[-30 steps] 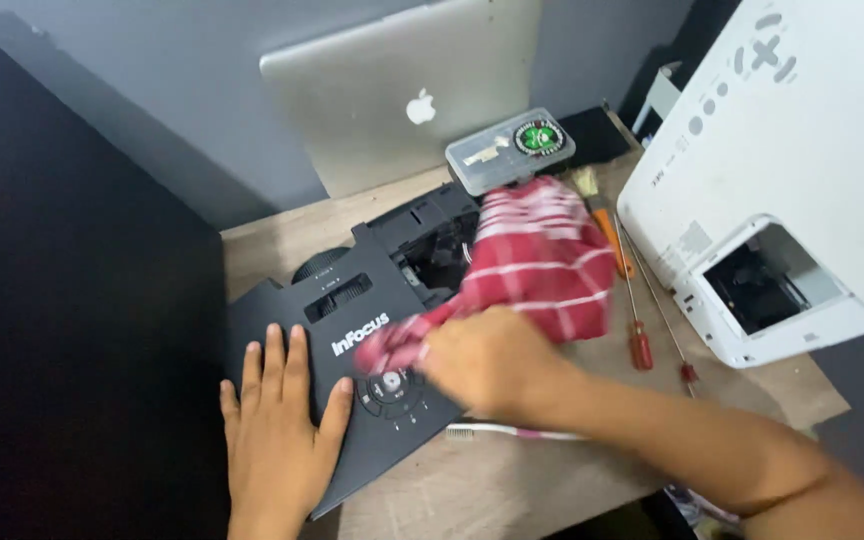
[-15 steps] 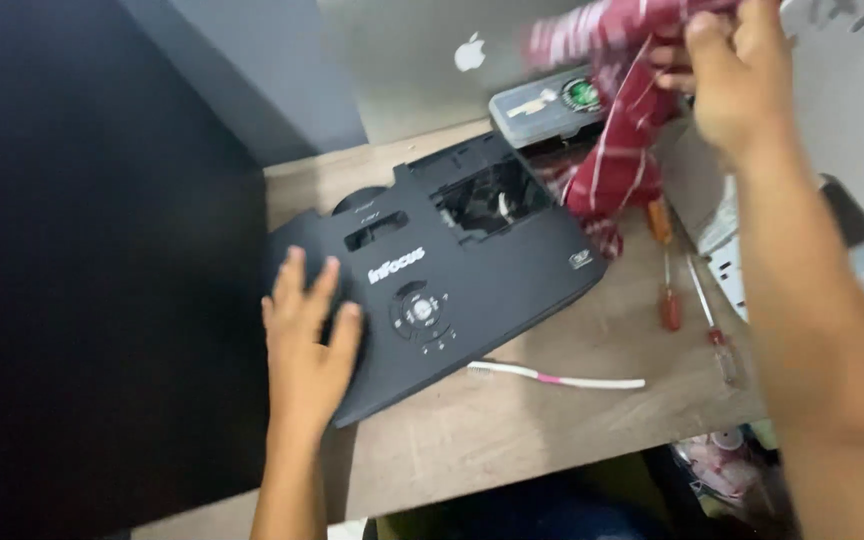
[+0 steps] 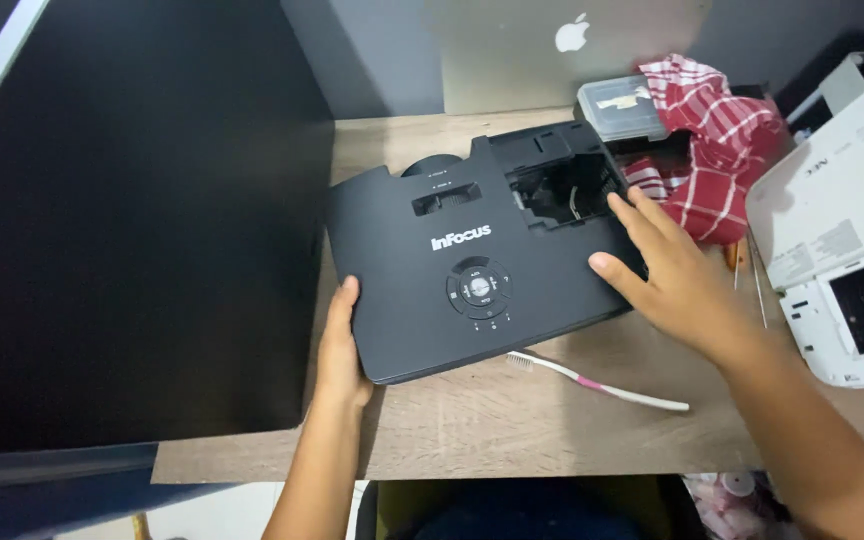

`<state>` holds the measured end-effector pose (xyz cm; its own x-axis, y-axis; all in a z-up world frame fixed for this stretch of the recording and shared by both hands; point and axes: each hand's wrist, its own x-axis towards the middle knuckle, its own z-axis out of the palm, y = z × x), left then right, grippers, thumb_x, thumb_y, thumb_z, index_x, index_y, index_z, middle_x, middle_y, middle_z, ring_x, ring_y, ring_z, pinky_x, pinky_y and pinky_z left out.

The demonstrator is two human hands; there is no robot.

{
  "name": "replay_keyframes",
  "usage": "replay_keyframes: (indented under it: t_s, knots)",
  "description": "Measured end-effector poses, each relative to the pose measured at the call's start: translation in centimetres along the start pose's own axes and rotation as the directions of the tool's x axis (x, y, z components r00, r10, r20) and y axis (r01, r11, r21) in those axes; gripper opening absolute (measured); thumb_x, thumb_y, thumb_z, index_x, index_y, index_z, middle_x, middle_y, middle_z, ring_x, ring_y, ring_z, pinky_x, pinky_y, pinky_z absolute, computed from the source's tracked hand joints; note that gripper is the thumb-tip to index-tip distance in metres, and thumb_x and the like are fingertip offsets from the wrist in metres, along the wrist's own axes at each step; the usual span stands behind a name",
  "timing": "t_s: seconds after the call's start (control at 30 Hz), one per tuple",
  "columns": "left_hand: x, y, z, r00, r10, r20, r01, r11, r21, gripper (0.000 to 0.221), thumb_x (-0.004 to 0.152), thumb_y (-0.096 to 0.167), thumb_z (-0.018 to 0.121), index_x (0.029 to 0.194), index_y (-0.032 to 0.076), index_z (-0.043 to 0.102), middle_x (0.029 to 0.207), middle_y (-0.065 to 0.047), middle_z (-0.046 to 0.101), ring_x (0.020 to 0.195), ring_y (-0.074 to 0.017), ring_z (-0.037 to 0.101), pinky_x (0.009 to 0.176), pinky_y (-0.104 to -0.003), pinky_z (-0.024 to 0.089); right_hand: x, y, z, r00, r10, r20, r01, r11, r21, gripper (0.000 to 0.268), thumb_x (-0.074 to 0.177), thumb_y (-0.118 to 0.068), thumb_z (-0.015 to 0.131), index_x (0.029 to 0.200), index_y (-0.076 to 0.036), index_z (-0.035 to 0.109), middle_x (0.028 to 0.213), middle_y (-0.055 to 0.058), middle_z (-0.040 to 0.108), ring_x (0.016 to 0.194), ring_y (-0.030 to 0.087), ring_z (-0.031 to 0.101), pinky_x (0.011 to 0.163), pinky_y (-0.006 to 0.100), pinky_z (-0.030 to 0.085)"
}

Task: Disassembling a projector case and cleaning the components using a screwdriver, toothbrush, and cloth.

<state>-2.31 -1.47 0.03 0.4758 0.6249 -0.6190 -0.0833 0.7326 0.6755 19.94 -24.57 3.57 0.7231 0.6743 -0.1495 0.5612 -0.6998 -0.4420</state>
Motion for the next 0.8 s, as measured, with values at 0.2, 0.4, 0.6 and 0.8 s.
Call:
replay_keyframes:
  t_s: [0.2, 0.4, 0.6, 0.8]
  knots:
    - [3.4, 0.4, -2.2, 1.0, 0.003, 0.017, -0.005, 0.993, 0.115, 0.043, 0.075, 0.031, 0.067, 0.116, 0.017, 0.064, 0.106, -0.008, 0.07, 0.094, -0.0246, 0.066, 0.081, -0.04, 0.054, -0.4, 2.9, 2.9, 0.958, -0.222, -0.182, 0.228, 0.974, 0.013, 0.075, 0.098, -0.047, 0.047, 0.161, -0.01, 0.031, 0.169, 0.021, 0.024, 0.154, 0.036, 0.026, 0.12, 0.05, 0.021]
    - [2.2, 1.1, -1.4, 0.999, 0.007, 0.048, -0.014, 0.987, 0.161, 0.067, 0.078, 0.033, 0.059, 0.143, 0.018, 0.056, 0.133, -0.009, 0.066, 0.12, -0.0251, 0.062, 0.099, -0.041, 0.05, -6.5, 7.0, 7.5, 0.625, -0.449, -0.639, 0.465, 0.871, -0.158, 0.007, 0.102, -0.004, 0.066, 0.097, 0.0, 0.063, 0.098, 0.016, 0.067, 0.093, 0.034, 0.06, 0.091, 0.046, 0.046]
    - [2.1, 0.6, -1.6, 0.992, 0.09, 0.091, -0.104, 0.98, 0.17, 0.062, 0.081, 0.031, 0.059, 0.139, 0.012, 0.059, 0.124, -0.009, 0.067, 0.11, -0.0218, 0.064, 0.091, -0.036, 0.052, -8.3, 10.1, 11.0, 0.995, -0.023, 0.099, 0.046, 0.971, -0.233, 0.044, 0.087, -0.057, 0.058, 0.125, -0.038, 0.071, 0.114, 0.002, 0.071, 0.109, 0.026, 0.066, 0.095, 0.042, 0.052]
    - [2.8, -0.9, -2.4, 0.979, 0.19, 0.071, -0.197, 0.973, 0.116, 0.056, 0.085, 0.031, 0.06, 0.139, 0.013, 0.058, 0.124, -0.01, 0.068, 0.106, -0.022, 0.066, 0.085, -0.037, 0.055, -12.1, 13.0, 6.0, 0.98, 0.091, 0.176, -0.072, 0.991, -0.111, 0.029, 0.095, -0.043, 0.055, 0.108, -0.03, 0.077, 0.104, -0.006, 0.077, 0.098, 0.012, 0.075, 0.09, 0.032, 0.056]
